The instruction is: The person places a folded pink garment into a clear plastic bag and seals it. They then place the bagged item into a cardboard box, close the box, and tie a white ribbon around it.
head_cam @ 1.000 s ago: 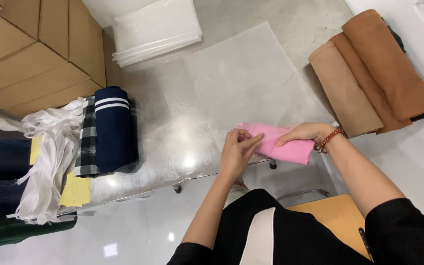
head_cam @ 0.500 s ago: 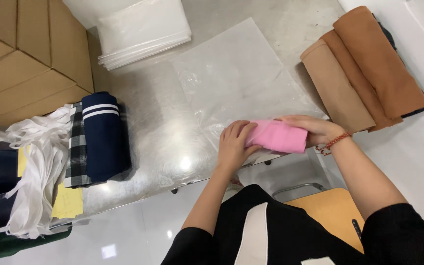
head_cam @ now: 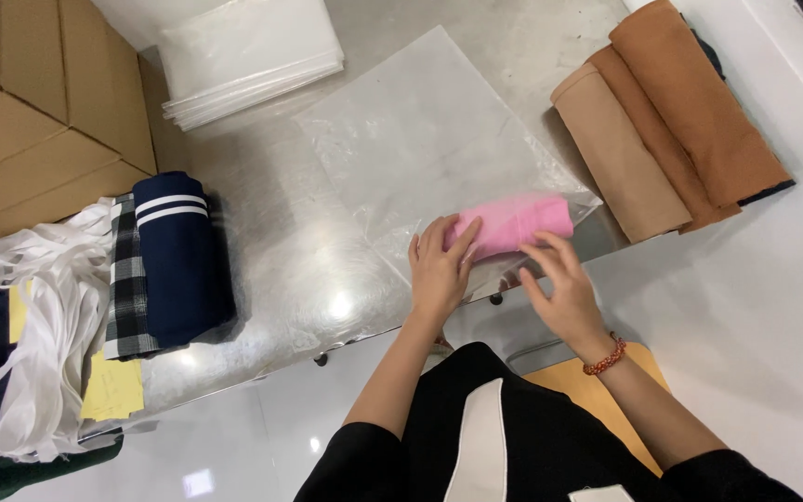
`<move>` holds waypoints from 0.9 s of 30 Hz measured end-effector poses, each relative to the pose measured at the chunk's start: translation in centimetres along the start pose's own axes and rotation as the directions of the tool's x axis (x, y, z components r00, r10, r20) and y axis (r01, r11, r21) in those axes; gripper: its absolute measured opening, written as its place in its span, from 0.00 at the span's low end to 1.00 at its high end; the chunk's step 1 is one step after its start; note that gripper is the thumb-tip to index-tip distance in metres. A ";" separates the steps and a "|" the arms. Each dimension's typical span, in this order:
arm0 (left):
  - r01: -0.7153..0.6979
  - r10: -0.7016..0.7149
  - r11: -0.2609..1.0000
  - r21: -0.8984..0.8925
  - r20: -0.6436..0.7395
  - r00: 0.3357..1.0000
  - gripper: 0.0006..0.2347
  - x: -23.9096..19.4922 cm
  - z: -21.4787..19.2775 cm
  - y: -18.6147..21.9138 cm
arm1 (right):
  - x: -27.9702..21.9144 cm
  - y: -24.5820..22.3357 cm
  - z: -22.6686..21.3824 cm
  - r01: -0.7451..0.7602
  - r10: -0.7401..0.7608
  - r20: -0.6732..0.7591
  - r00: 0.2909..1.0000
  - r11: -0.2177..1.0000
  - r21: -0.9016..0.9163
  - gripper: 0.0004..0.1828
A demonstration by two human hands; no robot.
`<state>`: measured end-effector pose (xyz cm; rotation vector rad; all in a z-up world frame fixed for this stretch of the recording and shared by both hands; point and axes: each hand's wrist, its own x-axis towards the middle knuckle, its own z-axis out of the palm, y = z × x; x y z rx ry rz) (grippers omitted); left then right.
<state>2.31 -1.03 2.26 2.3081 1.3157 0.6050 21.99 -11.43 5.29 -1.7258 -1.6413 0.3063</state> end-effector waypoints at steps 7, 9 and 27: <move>-0.051 0.051 0.997 -0.059 -0.012 0.999 0.20 -2.4 -1.6 -0.2 | -1.5 1.5 4.4 0.218 -0.186 0.126 0.974 0.917 -0.334 0.37; -0.090 0.088 0.995 -0.030 -0.053 0.995 0.20 -2.8 -1.0 -0.6 | -1.3 1.2 4.5 0.252 -0.213 0.166 0.963 0.930 -0.267 0.33; 0.417 -0.503 0.748 -0.516 -0.032 0.863 0.45 -6.1 -4.5 -2.8 | 7.3 -1.3 5.2 0.099 -0.037 0.532 0.846 0.991 -0.089 0.45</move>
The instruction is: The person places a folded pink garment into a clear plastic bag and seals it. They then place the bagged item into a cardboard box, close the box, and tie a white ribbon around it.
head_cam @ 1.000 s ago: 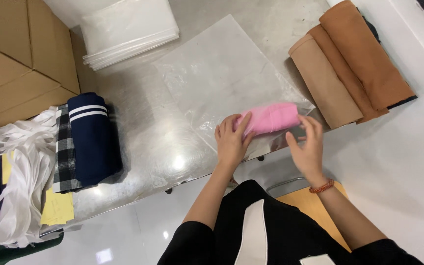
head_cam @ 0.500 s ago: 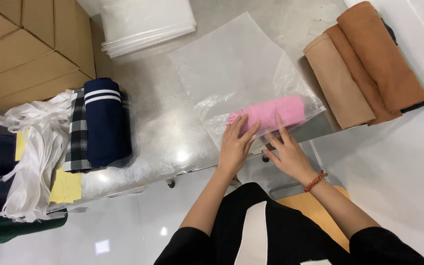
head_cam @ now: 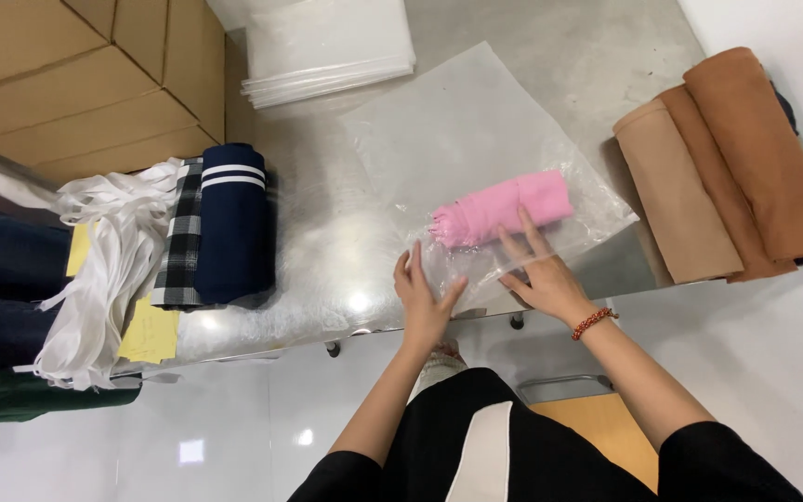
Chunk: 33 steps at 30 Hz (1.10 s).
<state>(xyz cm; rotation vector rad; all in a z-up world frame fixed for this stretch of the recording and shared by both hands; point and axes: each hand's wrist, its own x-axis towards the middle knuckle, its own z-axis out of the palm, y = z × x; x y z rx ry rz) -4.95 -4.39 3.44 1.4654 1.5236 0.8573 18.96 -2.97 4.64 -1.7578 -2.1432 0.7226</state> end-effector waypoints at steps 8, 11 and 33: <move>0.394 -0.369 0.903 -0.171 0.158 0.916 0.50 1.2 1.7 -4.0 | 1.3 -3.3 -1.6 -0.040 0.037 0.083 0.996 0.999 0.031 0.52; 0.358 -0.336 0.900 -0.250 0.130 0.933 0.49 1.2 1.5 -5.4 | 1.9 -4.7 -2.3 -0.067 0.064 0.107 0.992 0.997 0.033 0.54; 0.264 -0.207 0.934 -0.242 0.238 0.949 0.12 4.6 -10.1 -5.3 | 13.3 -4.3 4.6 0.016 -0.011 0.053 0.999 0.995 -0.103 0.34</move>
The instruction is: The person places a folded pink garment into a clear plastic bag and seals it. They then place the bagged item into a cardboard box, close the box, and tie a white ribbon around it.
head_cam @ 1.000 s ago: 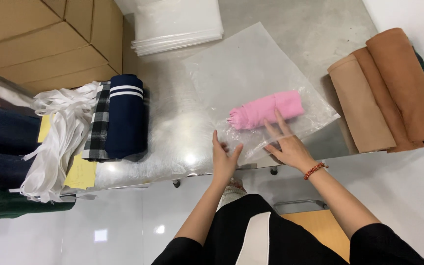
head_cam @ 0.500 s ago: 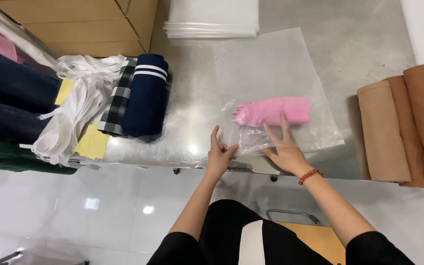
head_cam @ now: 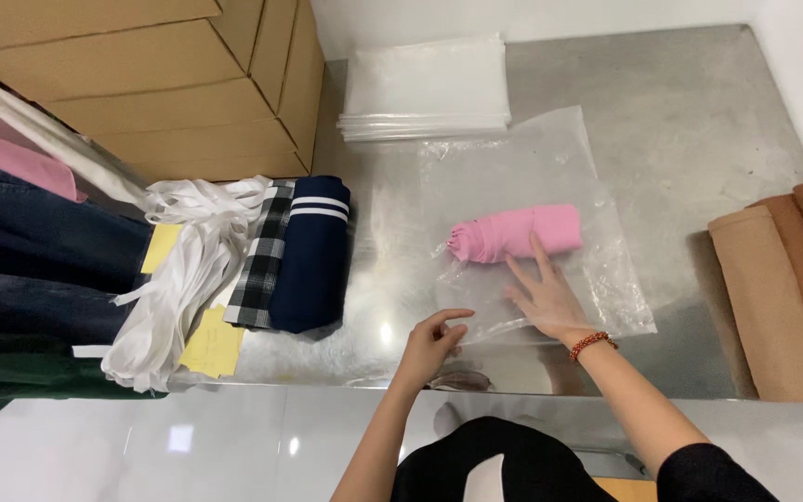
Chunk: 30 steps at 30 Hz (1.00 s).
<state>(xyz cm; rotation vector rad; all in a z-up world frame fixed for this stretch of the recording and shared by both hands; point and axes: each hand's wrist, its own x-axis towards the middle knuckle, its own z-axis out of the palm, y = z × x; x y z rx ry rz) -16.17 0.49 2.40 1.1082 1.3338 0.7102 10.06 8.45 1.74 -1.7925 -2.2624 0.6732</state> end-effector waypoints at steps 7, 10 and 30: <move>0.004 -0.003 0.998 0.058 -0.025 1.000 0.13 -1.5 -1.0 3.9 | 5.5 -1.9 -1.4 -0.003 0.003 0.027 1.000 1.000 -0.007 0.32; -0.054 0.054 0.997 0.056 -0.012 0.998 0.16 -2.6 -2.0 7.1 | 8.2 -2.4 -1.9 0.049 -0.051 -0.031 0.998 0.997 -0.057 0.31; 0.225 -0.165 0.968 0.112 -0.392 0.905 0.19 1.7 1.1 8.3 | 14.8 -1.1 0.1 0.094 -0.081 -0.184 0.980 0.994 0.062 0.30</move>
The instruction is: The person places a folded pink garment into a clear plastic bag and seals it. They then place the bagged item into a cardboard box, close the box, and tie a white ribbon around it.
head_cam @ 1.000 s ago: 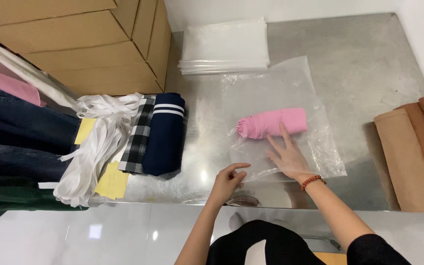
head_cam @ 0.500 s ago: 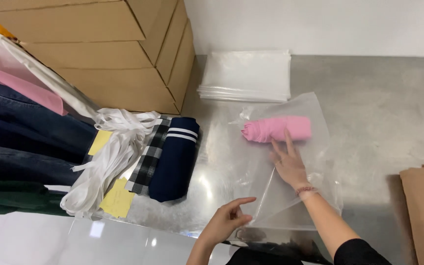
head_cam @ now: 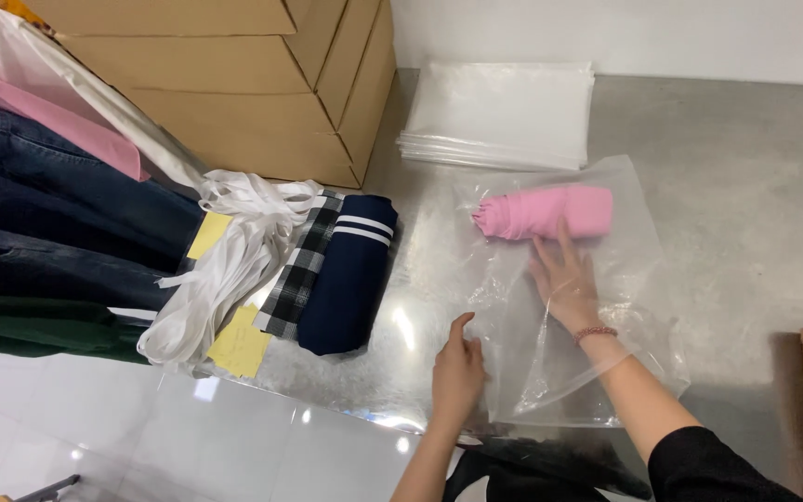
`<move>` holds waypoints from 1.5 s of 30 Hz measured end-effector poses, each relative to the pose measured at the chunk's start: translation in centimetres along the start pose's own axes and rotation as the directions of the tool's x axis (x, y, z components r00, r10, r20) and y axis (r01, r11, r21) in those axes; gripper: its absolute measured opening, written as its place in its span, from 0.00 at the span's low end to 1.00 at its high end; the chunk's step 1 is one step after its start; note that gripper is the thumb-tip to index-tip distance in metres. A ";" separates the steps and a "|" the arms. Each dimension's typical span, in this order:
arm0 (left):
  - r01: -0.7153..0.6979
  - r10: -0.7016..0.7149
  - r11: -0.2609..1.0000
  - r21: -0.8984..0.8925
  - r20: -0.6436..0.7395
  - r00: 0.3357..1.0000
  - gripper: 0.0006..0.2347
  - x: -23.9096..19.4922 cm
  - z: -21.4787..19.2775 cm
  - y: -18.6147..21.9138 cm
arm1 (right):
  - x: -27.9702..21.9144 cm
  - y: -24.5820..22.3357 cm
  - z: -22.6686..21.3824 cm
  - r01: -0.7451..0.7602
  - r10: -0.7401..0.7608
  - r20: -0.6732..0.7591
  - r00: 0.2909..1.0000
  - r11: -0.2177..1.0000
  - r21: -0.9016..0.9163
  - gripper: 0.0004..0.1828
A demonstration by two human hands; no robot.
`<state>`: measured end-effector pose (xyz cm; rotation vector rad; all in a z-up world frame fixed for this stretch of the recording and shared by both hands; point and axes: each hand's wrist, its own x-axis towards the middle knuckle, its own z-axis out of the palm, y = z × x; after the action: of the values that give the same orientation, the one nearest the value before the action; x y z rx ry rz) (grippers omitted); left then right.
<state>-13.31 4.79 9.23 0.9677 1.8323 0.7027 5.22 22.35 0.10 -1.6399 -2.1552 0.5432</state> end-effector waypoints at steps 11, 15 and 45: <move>-0.176 0.189 0.973 0.148 -0.078 0.979 0.16 -0.4 2.5 0.5 | 2.3 -4.0 0.0 -0.159 0.159 -0.015 0.987 0.972 -0.173 0.31; -0.245 0.250 0.967 0.066 -0.079 0.965 0.14 -0.3 0.7 -0.4 | 3.0 -1.6 0.9 -0.176 0.174 -0.030 0.984 0.970 -0.165 0.29; -0.237 0.255 0.962 0.138 -0.131 0.958 0.11 0.1 -0.1 -6.6 | -17.9 -1.0 -0.8 -0.300 0.289 -0.085 0.953 0.936 -0.183 0.39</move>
<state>-15.56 1.43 4.07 1.2693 1.9196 0.8401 9.29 4.90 0.13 -2.0792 -1.9844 0.3714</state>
